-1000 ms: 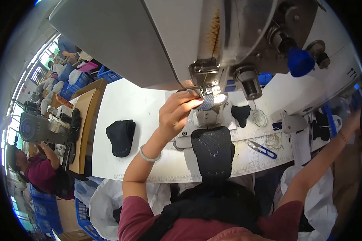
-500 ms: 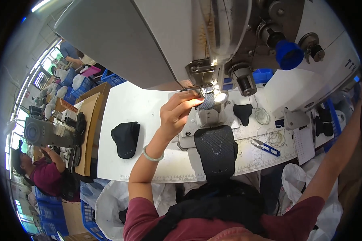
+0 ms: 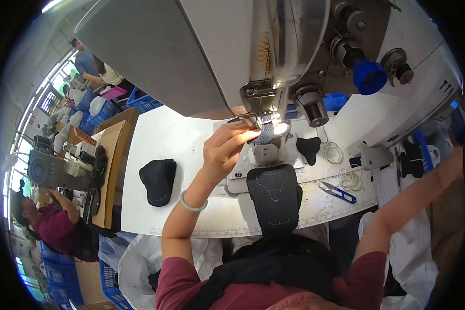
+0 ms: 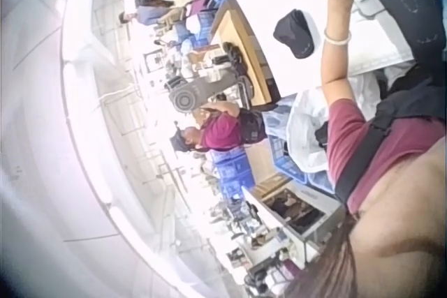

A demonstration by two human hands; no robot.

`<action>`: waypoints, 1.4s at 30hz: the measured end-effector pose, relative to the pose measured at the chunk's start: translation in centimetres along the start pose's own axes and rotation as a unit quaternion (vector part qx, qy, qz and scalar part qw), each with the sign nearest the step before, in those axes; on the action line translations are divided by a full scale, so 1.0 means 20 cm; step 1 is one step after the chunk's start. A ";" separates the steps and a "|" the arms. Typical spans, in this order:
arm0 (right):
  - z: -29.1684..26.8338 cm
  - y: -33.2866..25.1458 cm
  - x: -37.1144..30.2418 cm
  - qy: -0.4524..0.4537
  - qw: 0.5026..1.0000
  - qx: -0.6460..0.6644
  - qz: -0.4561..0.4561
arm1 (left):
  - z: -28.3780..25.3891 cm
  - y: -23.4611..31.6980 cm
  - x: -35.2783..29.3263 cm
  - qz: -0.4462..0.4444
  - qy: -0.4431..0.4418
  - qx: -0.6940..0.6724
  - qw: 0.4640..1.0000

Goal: Stitching black mesh and fabric components of a shoe upper using an industrial sewing machine.

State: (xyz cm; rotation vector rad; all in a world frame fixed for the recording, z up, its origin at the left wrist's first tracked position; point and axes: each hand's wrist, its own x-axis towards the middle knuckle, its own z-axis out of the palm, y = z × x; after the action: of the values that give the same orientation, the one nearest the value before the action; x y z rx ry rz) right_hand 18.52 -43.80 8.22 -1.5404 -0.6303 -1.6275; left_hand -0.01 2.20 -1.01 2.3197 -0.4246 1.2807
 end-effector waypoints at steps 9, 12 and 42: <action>0.84 -1.04 -0.69 -0.164 0.908 0.310 -0.229 | -0.02 0.04 0.02 0.036 -0.004 0.051 0.998; 0.90 -1.03 -0.84 -0.219 0.910 0.298 -0.188 | -0.02 0.04 0.02 0.030 -0.002 0.052 0.998; 0.81 -1.03 -0.87 -0.305 0.914 0.248 -0.104 | -0.01 0.24 0.05 0.066 -0.080 0.244 0.964</action>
State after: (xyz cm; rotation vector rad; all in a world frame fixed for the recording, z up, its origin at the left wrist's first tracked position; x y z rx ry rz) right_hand 10.47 -15.67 -3.17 -1.6082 -1.4641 -0.9770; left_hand -1.81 -1.75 1.14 2.8639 -0.3493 1.3872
